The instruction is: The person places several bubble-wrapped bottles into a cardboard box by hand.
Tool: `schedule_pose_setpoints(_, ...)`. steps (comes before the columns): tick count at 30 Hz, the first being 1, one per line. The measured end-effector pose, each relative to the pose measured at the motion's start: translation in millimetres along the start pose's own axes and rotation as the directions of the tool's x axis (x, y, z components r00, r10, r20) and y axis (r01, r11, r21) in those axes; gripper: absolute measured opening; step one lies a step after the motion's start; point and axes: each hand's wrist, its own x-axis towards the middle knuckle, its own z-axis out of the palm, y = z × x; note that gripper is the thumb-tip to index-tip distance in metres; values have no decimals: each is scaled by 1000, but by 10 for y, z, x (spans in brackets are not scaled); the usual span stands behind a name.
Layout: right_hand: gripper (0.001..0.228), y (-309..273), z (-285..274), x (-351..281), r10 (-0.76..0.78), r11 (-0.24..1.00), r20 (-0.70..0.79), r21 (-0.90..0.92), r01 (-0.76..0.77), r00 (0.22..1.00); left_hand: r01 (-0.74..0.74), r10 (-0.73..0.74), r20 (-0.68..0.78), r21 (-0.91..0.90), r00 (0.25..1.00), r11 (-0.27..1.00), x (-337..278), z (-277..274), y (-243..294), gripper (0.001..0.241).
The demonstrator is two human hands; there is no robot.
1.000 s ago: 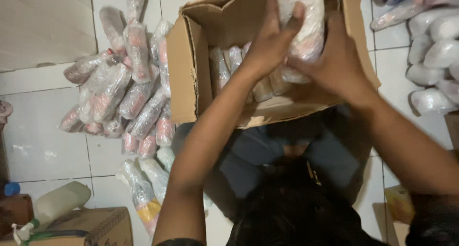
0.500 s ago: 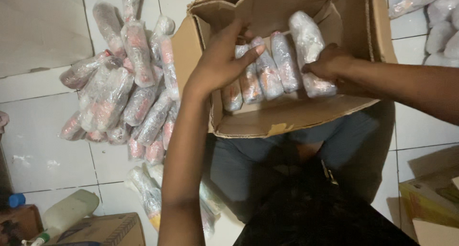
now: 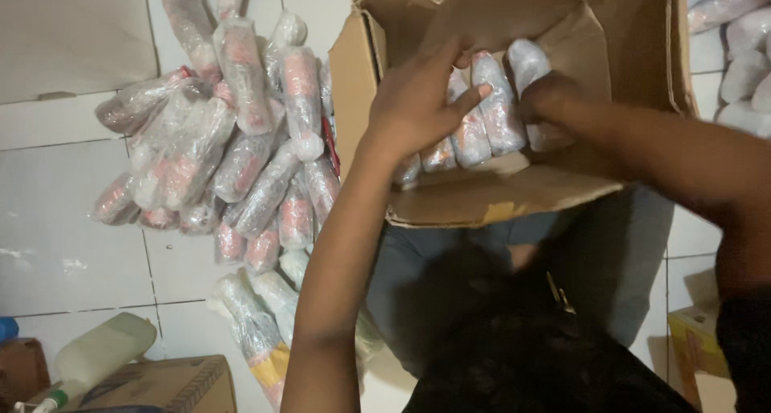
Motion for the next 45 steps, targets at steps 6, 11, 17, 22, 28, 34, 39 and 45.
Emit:
schedule_pose_setpoints(6,99,-51,153,-43,-77,856,-80,-517,25,994,3,-3,8,49,1000,999,27,45,4,55)
schedule_pose_setpoints(11,144,46,379,120,137,990,141,-50,-131,980,17,-18,33,35,999,999,35,-61,103,44)
schedule_pose_setpoints(17,145,89,459,-88,51,976,5,211,-50,999,26,-29,51,56,998,998,77,13,81,50)
schedule_pose_setpoints(22,151,116,476,204,39,953,-23,302,-30,999,77,-84,97,75,992,994,94,-55,136,51)
schedule_pose_setpoints(28,122,231,477,268,-150,974,-18,166,151,988,104,-113,115,75,987,992,151,15,117,50)
schedule_pose_setpoints(34,111,37,646,-43,-263,880,135,-372,295,955,113,-126,112,118,986,987,82,40,130,55)
schedule_pose_setpoints(39,53,-136,834,-68,-356,652,-2,-717,247,935,147,-158,92,114,983,982,111,61,72,51)
schedule_pose_setpoints(45,112,-281,811,21,-343,696,-16,-676,242,939,153,-173,141,145,975,978,194,14,103,58)
